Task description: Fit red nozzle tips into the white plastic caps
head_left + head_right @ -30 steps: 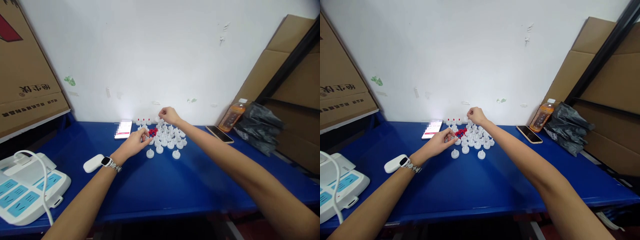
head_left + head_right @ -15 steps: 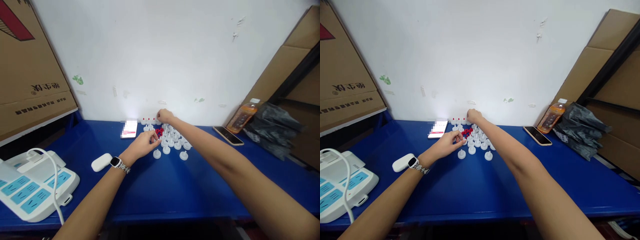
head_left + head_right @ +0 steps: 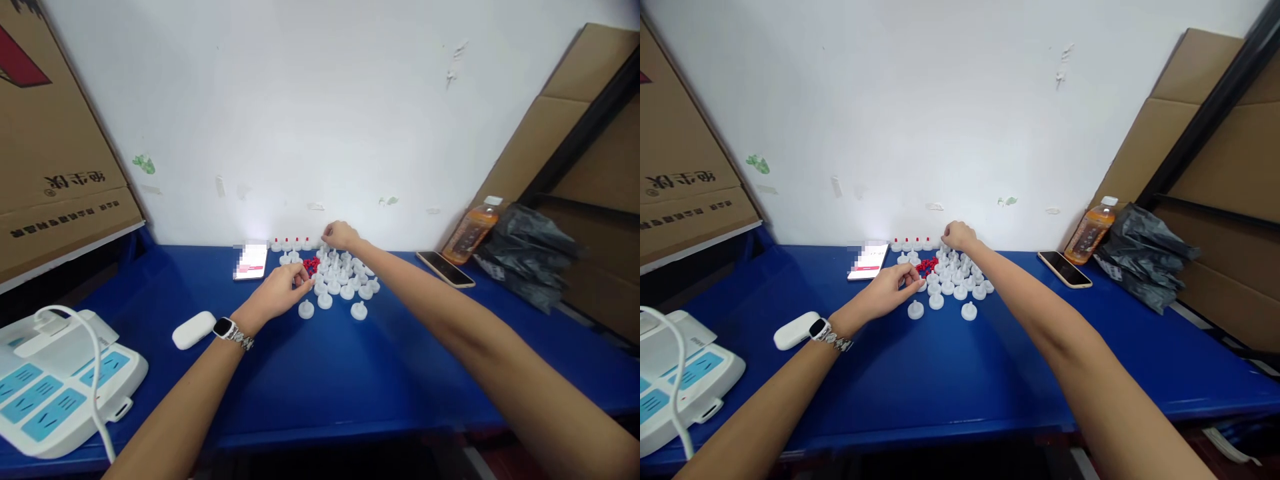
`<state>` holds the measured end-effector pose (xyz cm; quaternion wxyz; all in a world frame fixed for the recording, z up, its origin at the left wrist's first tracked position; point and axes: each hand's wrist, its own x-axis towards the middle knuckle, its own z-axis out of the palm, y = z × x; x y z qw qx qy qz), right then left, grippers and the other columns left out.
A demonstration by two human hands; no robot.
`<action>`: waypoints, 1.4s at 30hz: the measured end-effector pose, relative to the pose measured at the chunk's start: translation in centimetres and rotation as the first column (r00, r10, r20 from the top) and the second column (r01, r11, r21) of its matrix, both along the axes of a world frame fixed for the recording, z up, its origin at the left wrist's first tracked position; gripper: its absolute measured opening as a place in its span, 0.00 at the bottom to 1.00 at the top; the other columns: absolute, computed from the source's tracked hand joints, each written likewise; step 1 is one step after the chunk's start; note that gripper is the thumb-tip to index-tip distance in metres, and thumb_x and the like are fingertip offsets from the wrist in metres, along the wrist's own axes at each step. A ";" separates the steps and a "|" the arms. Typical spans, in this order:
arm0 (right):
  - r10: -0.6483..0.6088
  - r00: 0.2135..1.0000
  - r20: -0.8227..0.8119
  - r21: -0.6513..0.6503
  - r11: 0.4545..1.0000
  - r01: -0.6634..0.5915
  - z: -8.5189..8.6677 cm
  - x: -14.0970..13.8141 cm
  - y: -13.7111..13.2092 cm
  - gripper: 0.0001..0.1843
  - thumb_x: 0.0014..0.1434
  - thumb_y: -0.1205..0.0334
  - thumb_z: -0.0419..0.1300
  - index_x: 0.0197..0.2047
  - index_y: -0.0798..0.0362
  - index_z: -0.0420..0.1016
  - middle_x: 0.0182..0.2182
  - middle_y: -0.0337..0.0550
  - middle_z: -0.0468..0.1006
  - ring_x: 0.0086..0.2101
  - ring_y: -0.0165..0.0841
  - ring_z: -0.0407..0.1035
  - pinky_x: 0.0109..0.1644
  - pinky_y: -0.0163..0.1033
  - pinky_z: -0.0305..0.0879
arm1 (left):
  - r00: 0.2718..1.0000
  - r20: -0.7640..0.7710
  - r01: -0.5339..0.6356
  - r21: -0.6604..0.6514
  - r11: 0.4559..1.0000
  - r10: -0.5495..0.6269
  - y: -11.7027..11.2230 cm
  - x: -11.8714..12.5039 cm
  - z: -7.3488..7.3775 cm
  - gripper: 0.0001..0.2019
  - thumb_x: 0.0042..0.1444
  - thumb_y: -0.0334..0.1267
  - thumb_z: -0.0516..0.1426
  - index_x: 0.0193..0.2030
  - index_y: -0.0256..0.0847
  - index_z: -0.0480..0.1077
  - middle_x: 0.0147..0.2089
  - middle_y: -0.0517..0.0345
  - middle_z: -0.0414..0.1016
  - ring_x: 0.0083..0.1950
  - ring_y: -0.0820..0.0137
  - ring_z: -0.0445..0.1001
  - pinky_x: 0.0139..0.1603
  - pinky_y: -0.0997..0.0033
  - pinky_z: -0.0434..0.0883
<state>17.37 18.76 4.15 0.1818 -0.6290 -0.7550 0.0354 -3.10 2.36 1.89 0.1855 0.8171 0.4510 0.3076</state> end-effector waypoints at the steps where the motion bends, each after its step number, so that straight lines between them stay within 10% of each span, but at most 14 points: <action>1: 0.004 1.000 -0.003 -0.016 1.000 -0.004 -0.1 0.3 0.0 0.12 0.54 0.57 0.63 0.40 0.50 0.82 0.42 0.47 0.82 0.42 0.37 0.76 0.49 0.39 0.68 | 1.000 -0.003 0.002 -0.001 1.000 -0.002 0.0 0.1 0.0 0.16 0.63 0.52 0.53 0.35 0.42 0.69 0.34 0.57 0.75 0.34 0.68 0.71 0.33 0.69 0.64; 25: 0.020 0.977 -0.212 0.028 1.000 -0.014 0.4 0.8 -2.0 0.09 0.58 0.59 0.60 0.39 0.52 0.81 0.39 0.44 0.83 0.40 0.32 0.75 0.44 0.33 0.67 | 0.999 -0.002 -0.052 0.045 0.998 0.052 0.3 0.3 0.1 0.15 0.64 0.50 0.51 0.38 0.41 0.69 0.38 0.54 0.73 0.37 0.66 0.70 0.39 0.66 0.67; 31: 0.380 0.667 -0.641 0.157 0.915 -0.371 1.4 -0.6 -8.4 0.11 0.58 0.57 0.62 0.36 0.57 0.78 0.29 0.44 0.81 0.31 0.30 0.74 0.37 0.33 0.67 | 0.983 0.117 -0.161 0.203 0.966 0.139 0.4 0.7 0.1 0.22 0.65 0.49 0.52 0.61 0.41 0.60 0.56 0.47 0.67 0.41 0.68 0.71 0.47 0.63 0.70; 35: 0.454 0.525 -0.720 0.153 0.842 -0.517 1.1 -1.8 -11.5 0.13 0.57 0.54 0.63 0.34 0.57 0.77 0.28 0.42 0.80 0.29 0.30 0.72 0.36 0.33 0.67 | 0.989 0.115 -0.104 0.099 0.990 0.092 0.4 0.7 -0.1 0.22 0.66 0.50 0.50 0.62 0.41 0.59 0.48 0.49 0.72 0.41 0.65 0.72 0.41 0.65 0.70; 42: 0.366 0.864 -0.346 0.012 0.923 -0.386 0.5 -0.9 -9.3 0.11 0.59 0.56 0.59 0.33 0.54 0.80 0.29 0.40 0.81 0.31 0.29 0.72 0.35 0.32 0.63 | 0.990 0.078 -0.119 0.030 0.992 0.116 0.5 -0.2 -0.1 0.16 0.67 0.51 0.46 0.51 0.41 0.62 0.39 0.54 0.73 0.36 0.65 0.72 0.37 0.66 0.66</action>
